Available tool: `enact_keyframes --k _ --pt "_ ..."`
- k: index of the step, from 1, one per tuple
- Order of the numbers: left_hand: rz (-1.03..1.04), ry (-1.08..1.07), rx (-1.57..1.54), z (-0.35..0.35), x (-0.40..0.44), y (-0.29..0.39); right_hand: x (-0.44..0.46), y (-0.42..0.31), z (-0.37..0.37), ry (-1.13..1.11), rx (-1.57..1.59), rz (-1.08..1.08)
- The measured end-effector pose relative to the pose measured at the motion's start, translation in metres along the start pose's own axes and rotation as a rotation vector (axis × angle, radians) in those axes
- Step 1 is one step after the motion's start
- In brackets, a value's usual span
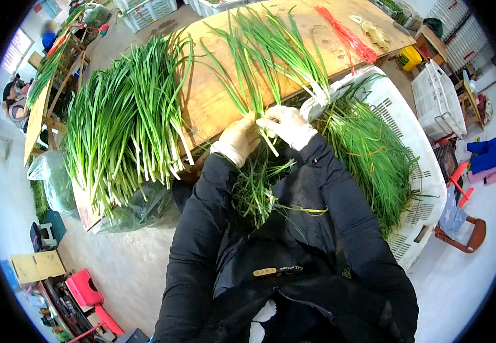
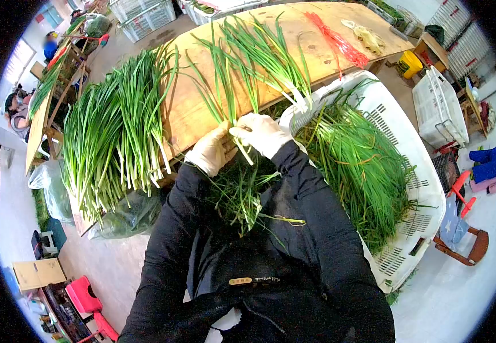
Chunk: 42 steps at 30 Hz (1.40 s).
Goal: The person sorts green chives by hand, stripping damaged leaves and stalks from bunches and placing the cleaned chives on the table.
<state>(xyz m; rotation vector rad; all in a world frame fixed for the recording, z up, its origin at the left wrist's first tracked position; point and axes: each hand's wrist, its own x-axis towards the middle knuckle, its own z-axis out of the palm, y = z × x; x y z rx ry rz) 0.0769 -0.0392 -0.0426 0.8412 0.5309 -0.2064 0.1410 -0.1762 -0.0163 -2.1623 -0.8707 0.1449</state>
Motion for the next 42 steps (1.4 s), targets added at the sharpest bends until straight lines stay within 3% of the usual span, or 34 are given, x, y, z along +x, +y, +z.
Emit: enact_keyframes --k 1,3,5,7,9,11,13,14,16,17,18,20,21,23,25,26,29,30,31,33,34,35,36,37,39,42 --pt "-0.002 -0.001 0.000 0.000 0.000 -0.001 -0.004 -0.001 0.001 0.073 0.003 -0.089" --pt "0.036 -0.014 -0.052 0.003 0.002 0.000 -0.019 -0.005 -0.001 0.158 0.128 -0.029" --pt "0.039 -0.024 -0.063 -0.002 0.008 0.003 -0.050 -0.032 -0.016 -0.040 0.530 0.102" --pt "0.049 -0.034 -0.088 -0.012 0.012 0.006 -0.081 -0.022 -0.010 -0.204 0.481 -0.186" --pt "0.024 -0.032 -0.059 -0.012 0.004 0.014 -0.107 -0.034 -0.020 -0.614 0.297 -0.296" --pt "0.028 -0.098 -0.024 -0.009 -0.004 0.019 -0.131 -0.033 -0.004 -1.320 0.146 -0.243" --pt "0.036 -0.114 0.065 -0.017 0.001 0.017 -0.141 -0.031 -0.020 -1.403 -0.076 -0.190" --pt "0.062 -0.100 0.100 -0.017 -0.003 0.018 -0.141 -0.017 -0.023 -1.115 -0.179 -0.109" --pt "0.093 -0.057 0.152 -0.017 -0.008 0.017 -0.112 0.028 -0.025 -0.779 0.440 0.267" --pt "0.097 -0.060 0.158 -0.020 -0.007 0.015 -0.096 0.008 -0.038 -0.480 0.310 0.414" --pt "0.105 -0.068 0.203 -0.023 -0.003 0.013 -0.079 0.004 -0.040 -0.324 0.180 0.491" --pt "0.155 0.031 0.220 -0.008 -0.016 0.018 -0.053 0.012 -0.027 -0.149 0.146 0.405" --pt "0.160 0.029 0.225 -0.005 -0.016 0.016 -0.040 0.020 -0.014 -0.170 0.180 0.403" --pt "0.559 0.029 0.270 -0.004 -0.014 0.013 -0.027 0.027 0.005 -0.205 0.368 0.372" --pt "0.564 0.081 0.336 -0.012 -0.007 0.017 -0.025 0.031 0.025 -0.135 0.550 0.309" --pt "0.474 0.080 0.302 -0.007 -0.016 0.021 -0.028 0.010 0.021 -0.056 0.379 0.180" --pt "0.238 0.025 0.249 0.004 -0.032 0.021 -0.047 -0.026 0.013 -0.095 -0.101 0.006" --pt "0.255 -0.029 0.271 -0.001 -0.025 0.009 -0.052 -0.024 0.012 -0.193 -0.199 -0.164" --pt "0.361 -0.083 0.234 0.000 -0.021 -0.004 -0.053 -0.029 0.001 -0.426 -0.224 -0.146" --pt "0.289 -0.130 0.095 0.000 -0.018 -0.010 -0.046 -0.010 -0.019 -0.317 -0.362 -0.272" --pt "0.203 -0.155 0.050 -0.004 -0.018 -0.005 -0.048 -0.018 -0.037 0.051 -0.389 -0.103" --pt "0.201 -0.256 -0.012 -0.005 -0.014 0.001 -0.039 -0.002 -0.041 0.275 -0.423 0.011" --pt "0.273 -0.166 -0.017 -0.002 -0.012 0.001 -0.031 0.013 -0.047 0.421 -0.519 0.001" --pt "0.346 -0.074 -0.019 0.012 -0.019 0.008 -0.021 0.024 -0.050 0.563 -0.834 -0.116" --pt "0.610 -0.101 0.015 0.029 -0.021 0.019 0.010 0.057 -0.058 0.310 -0.974 0.151" --pt "0.632 -0.062 0.034 0.037 -0.023 0.032 0.033 0.077 -0.083 0.254 -0.844 0.181"
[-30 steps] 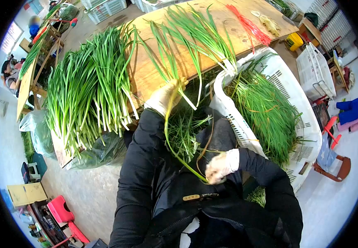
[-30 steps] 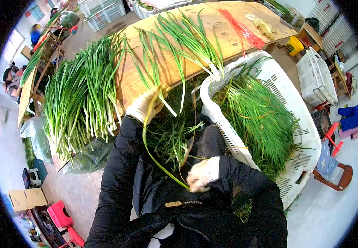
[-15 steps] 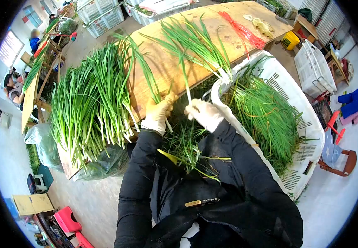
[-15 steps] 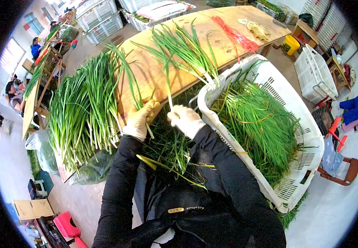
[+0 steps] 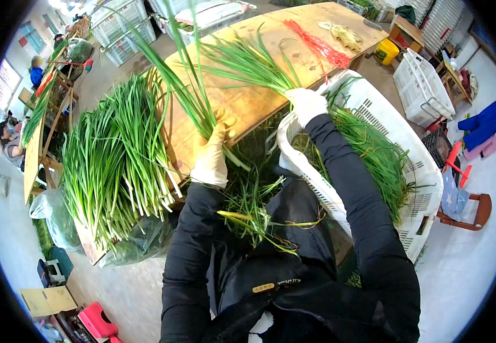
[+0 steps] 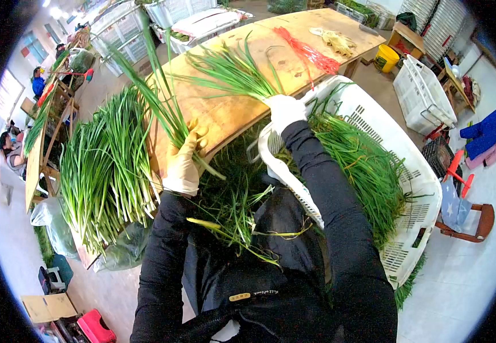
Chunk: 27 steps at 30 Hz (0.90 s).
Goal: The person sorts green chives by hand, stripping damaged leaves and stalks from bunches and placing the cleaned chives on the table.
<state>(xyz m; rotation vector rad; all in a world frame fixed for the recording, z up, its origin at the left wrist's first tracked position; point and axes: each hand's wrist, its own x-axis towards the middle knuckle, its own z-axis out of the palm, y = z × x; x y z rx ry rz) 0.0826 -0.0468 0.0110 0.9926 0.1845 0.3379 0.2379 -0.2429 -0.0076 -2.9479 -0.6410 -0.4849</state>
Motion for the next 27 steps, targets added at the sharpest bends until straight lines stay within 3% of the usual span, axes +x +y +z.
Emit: enact_keyframes --k 2,3,6,7,8,9,10,12,13,14,15,16,17,20,21,22,24,25,26,27 --pt "-0.311 -0.002 -0.163 -0.018 0.007 -0.006 0.001 -0.003 -0.039 0.086 0.132 -0.034" --pt "-0.310 0.001 -0.164 -0.021 0.007 -0.010 0.001 -0.009 -0.053 0.156 0.157 0.058" --pt "-0.450 -0.080 -0.262 -0.025 0.001 -0.022 -0.032 -0.029 -0.053 -0.157 1.142 0.189" --pt "-0.468 -0.122 -0.329 -0.029 0.004 -0.033 -0.051 -0.045 -0.051 -0.196 1.115 0.128" --pt "-0.453 -0.141 -0.311 -0.024 0.003 -0.033 -0.069 -0.058 -0.034 -0.241 1.293 0.102" --pt "-0.438 -0.156 -0.294 -0.021 0.001 -0.031 -0.090 -0.074 -0.040 -0.253 1.070 0.016" --pt "-0.464 -0.128 -0.253 -0.021 0.002 -0.030 -0.107 -0.084 -0.052 -0.422 0.868 0.005" --pt "-0.478 -0.108 -0.045 -0.028 0.001 -0.025 -0.145 -0.096 -0.034 -0.372 0.893 -0.184" --pt "-0.483 -0.076 0.043 -0.032 0.002 -0.023 -0.163 -0.097 -0.039 -0.542 0.750 -0.198" --pt "-0.487 -0.048 0.043 -0.037 0.002 -0.021 -0.173 -0.096 -0.043 -0.897 0.687 -0.255" --pt "-0.492 -0.018 0.042 -0.042 0.002 -0.020 -0.202 -0.092 -0.005 -0.741 0.563 -0.962" --pt "-0.490 -0.001 0.036 -0.048 0.002 -0.018 -0.221 -0.099 0.022 -1.431 0.857 -0.946" --pt "-0.493 0.002 0.041 -0.051 0.001 -0.018 -0.241 -0.106 0.049 -2.139 0.905 -0.632" --pt "-0.495 0.001 0.011 -0.054 0.001 -0.015 -0.257 -0.126 0.177 -2.073 0.743 -0.705" --pt "-0.489 0.042 0.040 -0.056 0.002 -0.017 -0.242 -0.122 0.232 -1.632 0.356 -1.004" --pt "-0.481 0.016 0.034 -0.059 0.003 -0.018 -0.207 -0.117 0.233 -1.228 0.312 -0.857" --pt "-0.465 -0.004 0.058 -0.059 0.004 -0.015 -0.139 -0.106 0.240 -0.474 0.328 -0.318" --pt "-0.456 0.005 0.087 -0.057 0.004 -0.013 -0.085 -0.117 0.142 -0.629 0.278 -0.071" --pt "-0.437 -0.058 0.061 -0.063 0.005 -0.013 -0.053 -0.121 0.107 -0.765 0.158 -0.115" --pt "-0.439 -0.061 0.060 -0.058 0.001 -0.008 -0.043 -0.125 0.109 -0.911 0.059 -0.334"
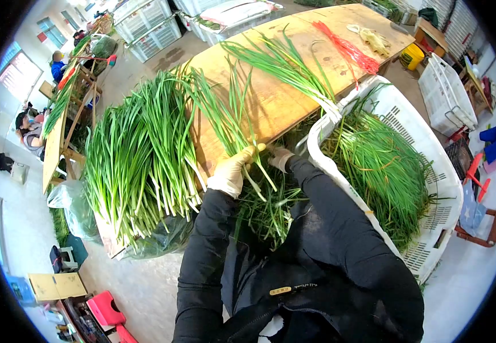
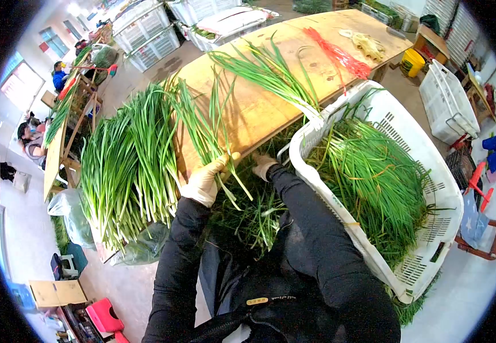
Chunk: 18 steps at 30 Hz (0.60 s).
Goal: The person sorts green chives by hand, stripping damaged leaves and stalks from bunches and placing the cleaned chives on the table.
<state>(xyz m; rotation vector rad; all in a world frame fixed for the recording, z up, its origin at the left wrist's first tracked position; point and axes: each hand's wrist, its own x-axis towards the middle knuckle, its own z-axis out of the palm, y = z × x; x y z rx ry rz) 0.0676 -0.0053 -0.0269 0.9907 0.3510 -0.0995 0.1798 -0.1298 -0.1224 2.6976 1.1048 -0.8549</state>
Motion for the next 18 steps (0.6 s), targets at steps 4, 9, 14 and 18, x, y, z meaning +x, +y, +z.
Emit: enact_keyframes --k 4,9,14,18 --pt "0.198 -0.014 0.034 0.026 -0.011 0.009 -0.037 -0.003 0.041 -0.013 0.309 -0.333" --pt "-0.075 -0.064 -0.440 0.030 0.004 -0.007 -0.152 0.043 -0.047 0.513 0.769 -0.242" --pt "-0.148 -0.263 -0.565 0.037 0.017 -0.016 -0.132 0.107 -0.097 1.031 0.036 0.396" --pt "0.066 -0.103 -0.429 0.034 0.008 -0.002 -0.109 0.135 -0.120 0.762 -0.010 0.423"
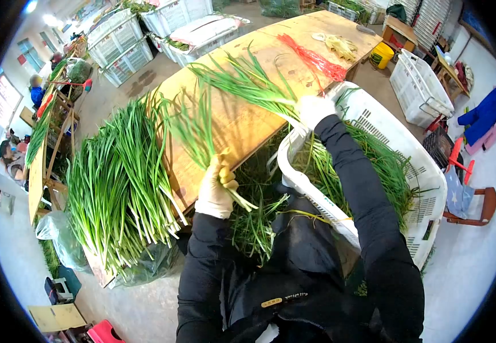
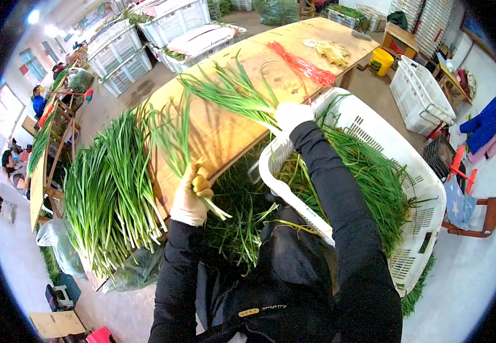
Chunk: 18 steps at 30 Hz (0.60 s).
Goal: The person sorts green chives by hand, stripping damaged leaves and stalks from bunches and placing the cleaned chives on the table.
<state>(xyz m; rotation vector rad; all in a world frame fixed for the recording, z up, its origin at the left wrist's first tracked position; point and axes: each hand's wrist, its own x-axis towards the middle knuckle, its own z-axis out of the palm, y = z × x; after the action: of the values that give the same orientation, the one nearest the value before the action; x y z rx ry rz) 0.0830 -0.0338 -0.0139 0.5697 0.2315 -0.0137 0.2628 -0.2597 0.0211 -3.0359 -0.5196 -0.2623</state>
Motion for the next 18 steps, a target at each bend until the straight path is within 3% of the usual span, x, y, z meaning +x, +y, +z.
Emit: enact_keyframes --k 1,2,4,6,7,8,9,11,12,18 --pt "0.020 0.003 -0.005 0.005 -0.006 0.008 -0.001 -0.008 -0.034 0.038 0.047 0.072" --pt "0.053 0.057 -0.009 0.004 -0.007 0.011 0.003 0.003 -0.028 0.357 0.023 -0.066" --pt "0.048 0.090 -0.016 0.002 -0.008 0.016 -0.027 -0.010 -0.078 0.553 0.284 0.034" --pt "0.054 0.060 -0.020 -0.005 -0.007 0.014 -0.051 -0.027 -0.083 0.689 -0.155 0.055" --pt "0.021 0.096 -0.020 -0.005 -0.008 0.012 -0.060 -0.038 -0.068 0.513 0.183 -0.020" --pt "-0.010 0.136 -0.022 -0.007 -0.009 0.008 -0.066 -0.054 -0.051 0.136 0.015 0.055" --pt "-0.019 0.102 -0.038 -0.013 -0.009 0.002 -0.081 -0.048 -0.004 0.235 0.436 -0.176" --pt "-0.042 0.127 0.016 -0.014 -0.012 -0.005 -0.107 -0.067 -0.009 -0.213 0.810 0.045" --pt "-0.053 0.159 0.031 -0.014 -0.016 -0.008 -0.116 -0.071 0.008 -0.261 0.986 0.059" --pt "0.018 0.161 0.175 -0.019 -0.023 -0.023 -0.164 -0.099 0.024 -0.259 1.337 0.066"
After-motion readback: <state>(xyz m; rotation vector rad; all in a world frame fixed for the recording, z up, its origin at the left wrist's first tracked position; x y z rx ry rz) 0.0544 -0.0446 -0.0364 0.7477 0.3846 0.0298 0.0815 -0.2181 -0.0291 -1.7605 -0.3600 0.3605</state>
